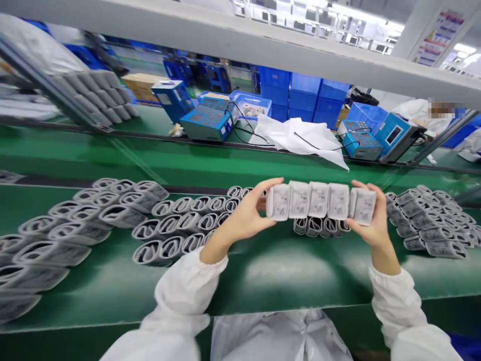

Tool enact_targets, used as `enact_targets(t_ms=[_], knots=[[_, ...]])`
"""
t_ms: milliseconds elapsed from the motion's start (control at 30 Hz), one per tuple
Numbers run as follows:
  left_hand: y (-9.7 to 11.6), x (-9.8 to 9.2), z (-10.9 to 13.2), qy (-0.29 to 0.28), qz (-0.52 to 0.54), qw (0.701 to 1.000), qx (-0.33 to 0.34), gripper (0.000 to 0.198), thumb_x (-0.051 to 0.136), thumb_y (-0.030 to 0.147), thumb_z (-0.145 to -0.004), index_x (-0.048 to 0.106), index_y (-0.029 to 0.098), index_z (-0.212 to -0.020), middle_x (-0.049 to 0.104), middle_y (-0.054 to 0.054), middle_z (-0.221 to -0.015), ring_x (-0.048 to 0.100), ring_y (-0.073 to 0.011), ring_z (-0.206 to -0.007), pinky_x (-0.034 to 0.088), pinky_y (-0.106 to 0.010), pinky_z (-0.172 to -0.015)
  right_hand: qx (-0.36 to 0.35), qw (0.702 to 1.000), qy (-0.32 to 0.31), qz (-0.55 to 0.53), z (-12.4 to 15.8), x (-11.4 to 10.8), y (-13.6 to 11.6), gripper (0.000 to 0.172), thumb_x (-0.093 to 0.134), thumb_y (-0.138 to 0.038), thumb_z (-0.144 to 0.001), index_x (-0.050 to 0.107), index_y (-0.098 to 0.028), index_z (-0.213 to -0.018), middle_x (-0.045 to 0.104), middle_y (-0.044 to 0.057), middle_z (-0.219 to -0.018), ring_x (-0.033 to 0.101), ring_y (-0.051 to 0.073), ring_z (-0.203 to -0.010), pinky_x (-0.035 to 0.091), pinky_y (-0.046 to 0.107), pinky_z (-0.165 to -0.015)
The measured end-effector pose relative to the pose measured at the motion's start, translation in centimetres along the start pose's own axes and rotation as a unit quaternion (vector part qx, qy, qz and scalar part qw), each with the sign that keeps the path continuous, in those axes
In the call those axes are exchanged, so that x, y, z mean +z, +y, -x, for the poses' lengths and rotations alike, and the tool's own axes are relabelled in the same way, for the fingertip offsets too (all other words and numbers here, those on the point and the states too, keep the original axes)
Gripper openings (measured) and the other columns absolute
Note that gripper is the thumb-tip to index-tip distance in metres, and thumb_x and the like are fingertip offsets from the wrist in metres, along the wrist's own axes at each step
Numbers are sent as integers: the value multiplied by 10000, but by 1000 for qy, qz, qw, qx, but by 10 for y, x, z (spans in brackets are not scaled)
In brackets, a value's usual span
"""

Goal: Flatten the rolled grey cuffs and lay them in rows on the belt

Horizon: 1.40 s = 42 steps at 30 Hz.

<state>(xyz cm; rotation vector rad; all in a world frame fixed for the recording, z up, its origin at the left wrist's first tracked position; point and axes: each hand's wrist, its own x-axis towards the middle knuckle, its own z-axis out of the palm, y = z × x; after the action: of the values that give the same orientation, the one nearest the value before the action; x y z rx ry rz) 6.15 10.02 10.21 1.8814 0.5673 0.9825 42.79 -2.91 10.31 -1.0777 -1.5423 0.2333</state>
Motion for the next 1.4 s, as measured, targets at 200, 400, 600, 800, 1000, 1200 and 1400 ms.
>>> enact_targets(t_ms=[200, 400, 600, 800, 1000, 1200, 1400], knots=[[29, -3, -25, 99, 11, 994, 48, 889, 869, 388, -930, 397, 335, -1681, 619, -166, -1635, 743, -319, -1387, 701, -451, -1089, -36, 993, 36, -108, -66, 31, -14, 1142, 1005, -557, -816, 345, -405, -1736, 580, 181, -1720, 574, 375, -1627, 493, 654, -1333], [22, -2, -17, 112, -2, 989, 96, 823, 859, 349, -945, 393, 376, -1623, 603, -144, -1679, 693, -314, -1480, 688, -407, -1064, -2, 990, 53, -131, -62, 58, 11, 1028, 1014, -476, -814, 457, -355, -1670, 657, 179, -1615, 680, 353, -1507, 562, 605, -1276], [25, -9, -18, 101, -48, 991, 68, 581, 839, 388, -943, 480, 344, -1397, 414, -169, -1849, 602, -385, -1594, 687, -359, -847, 26, 993, 59, -99, -60, 59, 10, 1002, 994, -532, -818, 465, -354, -1649, 654, 173, -1603, 710, 361, -1452, 599, 603, -1238], [31, -5, -18, 139, -97, 983, 67, 501, 811, 392, -956, 394, 329, -1226, 521, -188, -1759, 521, -350, -1671, 647, -345, -855, 9, 993, 60, -98, -61, 58, 10, 993, 1021, -439, -797, 497, -354, -1637, 675, 156, -1588, 695, 359, -1472, 560, 619, -1279], [32, -1, -19, 163, -78, 981, 68, 561, 852, 437, -927, 370, 338, -1195, 584, -163, -1663, 492, -341, -1699, 646, -381, -939, 22, 992, 68, -100, -62, 58, 6, 996, 1024, -479, -791, 503, -345, -1629, 681, 158, -1568, 709, 366, -1458, 576, 618, -1263], [32, -1, -20, 162, -62, 982, 77, 551, 851, 417, -927, 374, 329, -1189, 595, -165, -1652, 490, -339, -1702, 649, -367, -958, 17, 991, 75, -109, -63, 60, 4, 968, 1025, -484, -796, 519, -348, -1610, 680, 149, -1539, 718, 358, -1438, 590, 594, -1248], [31, -3, -20, 157, -63, 984, 57, 560, 886, 419, -904, 422, 325, -1203, 581, -170, -1686, 487, -361, -1699, 658, -369, -917, 19, 990, 78, -115, -62, 60, 3, 954, 1033, -479, -787, 542, -360, -1595, 683, 137, -1528, 713, 367, -1440, 581, 604, -1254]])
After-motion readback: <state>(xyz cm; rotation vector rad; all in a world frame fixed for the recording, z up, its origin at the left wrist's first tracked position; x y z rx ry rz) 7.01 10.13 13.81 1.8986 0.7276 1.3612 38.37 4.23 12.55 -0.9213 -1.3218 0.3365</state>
